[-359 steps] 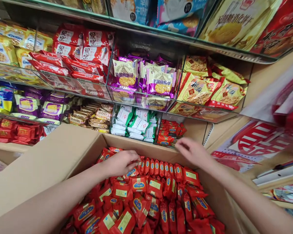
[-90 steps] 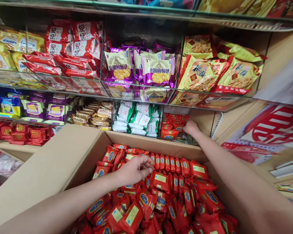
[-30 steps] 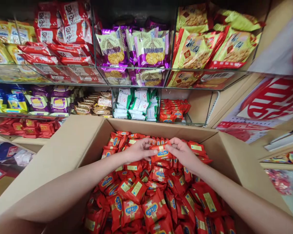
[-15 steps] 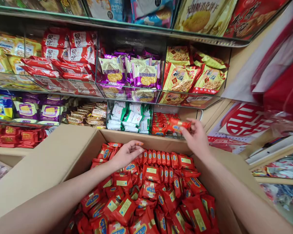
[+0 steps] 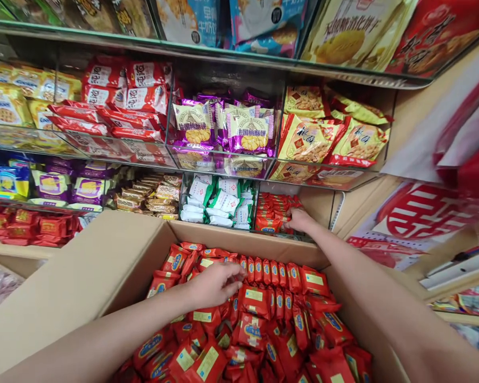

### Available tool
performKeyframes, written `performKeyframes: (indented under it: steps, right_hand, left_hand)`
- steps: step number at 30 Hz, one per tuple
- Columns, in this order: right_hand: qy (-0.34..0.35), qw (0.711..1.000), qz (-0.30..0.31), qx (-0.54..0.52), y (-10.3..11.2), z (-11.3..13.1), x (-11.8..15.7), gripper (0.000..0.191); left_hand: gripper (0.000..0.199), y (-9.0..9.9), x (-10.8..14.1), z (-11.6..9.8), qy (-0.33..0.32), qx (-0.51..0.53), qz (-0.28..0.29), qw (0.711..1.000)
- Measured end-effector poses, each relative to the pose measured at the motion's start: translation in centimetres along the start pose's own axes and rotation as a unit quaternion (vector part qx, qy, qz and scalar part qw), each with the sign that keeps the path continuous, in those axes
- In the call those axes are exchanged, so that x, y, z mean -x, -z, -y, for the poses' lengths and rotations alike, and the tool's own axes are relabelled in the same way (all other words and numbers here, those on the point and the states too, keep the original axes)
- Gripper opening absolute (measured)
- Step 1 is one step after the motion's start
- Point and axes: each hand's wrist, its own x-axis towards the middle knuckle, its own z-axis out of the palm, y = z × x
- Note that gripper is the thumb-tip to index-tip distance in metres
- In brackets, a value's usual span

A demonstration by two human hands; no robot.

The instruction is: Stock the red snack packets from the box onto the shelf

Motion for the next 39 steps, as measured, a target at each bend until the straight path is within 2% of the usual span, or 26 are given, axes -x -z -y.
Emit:
performKeyframes:
  steps: [4,10,14,17,21,25,27,30,32,33,35,37,39]
  right_hand:
    - [0.030,0.999,-0.019,0.009,-0.6,-0.2,-0.7,0.042]
    - [0.031,0.998,-0.052,-0.014,-1.6,-0.9,-0.4,0.055]
    - [0.023,0.997,-0.068,-0.033,-1.7,-1.2,-0.5,0.065]
    - [0.018,0.996,-0.076,-0.046,-1.8,-1.3,-0.4,0.074]
    - [0.022,0.994,-0.087,-0.059,-1.8,-1.4,-0.2,0.081]
    - [0.036,0.988,-0.128,-0.076,-1.1,-1.3,0.0,0.067]
    - [0.046,0.977,-0.187,-0.087,-0.3,-0.9,0.4,0.053]
    - [0.109,0.930,-0.328,-0.122,1.2,0.7,2.7,0.033]
    - [0.194,0.894,-0.374,-0.152,1.8,2.5,5.8,0.024]
    - [0.241,0.887,-0.358,-0.167,1.8,3.5,7.8,0.021]
    - [0.301,0.894,-0.259,-0.207,1.1,5.6,11.8,0.016]
    - [0.270,0.913,-0.123,-0.281,-0.6,7.1,15.2,0.027]
    - [0.206,0.918,0.005,-0.340,-2.8,7.9,17.4,0.051]
  left_hand:
    - [0.022,-0.2,0.1,0.2,-0.064,-0.076,0.059,0.993]
    - [0.022,-0.3,0.0,0.2,-0.076,-0.118,0.113,0.984]
    - [0.022,-0.5,0.1,0.4,-0.092,-0.125,0.108,0.982]
    - [0.020,-0.5,0.0,0.4,-0.101,-0.161,0.079,0.979]
    - [0.025,0.0,0.1,0.6,-0.048,-0.264,0.053,0.962]
    - [0.033,0.7,0.2,1.0,0.023,-0.288,0.120,0.950]
    - [0.031,1.0,0.3,1.1,0.031,-0.272,0.154,0.949]
    - [0.028,1.5,0.3,1.1,0.038,-0.241,0.171,0.955]
    - [0.023,1.7,0.3,0.9,0.033,-0.208,0.154,0.965]
    - [0.019,1.8,0.3,0.7,0.033,-0.191,0.137,0.971]
    - [0.010,2.0,0.0,0.4,0.043,-0.168,0.098,0.980]
    - [0.014,1.9,-0.3,0.2,0.058,-0.150,0.056,0.985]
    - [0.020,1.8,-0.6,0.0,0.056,-0.120,0.032,0.991]
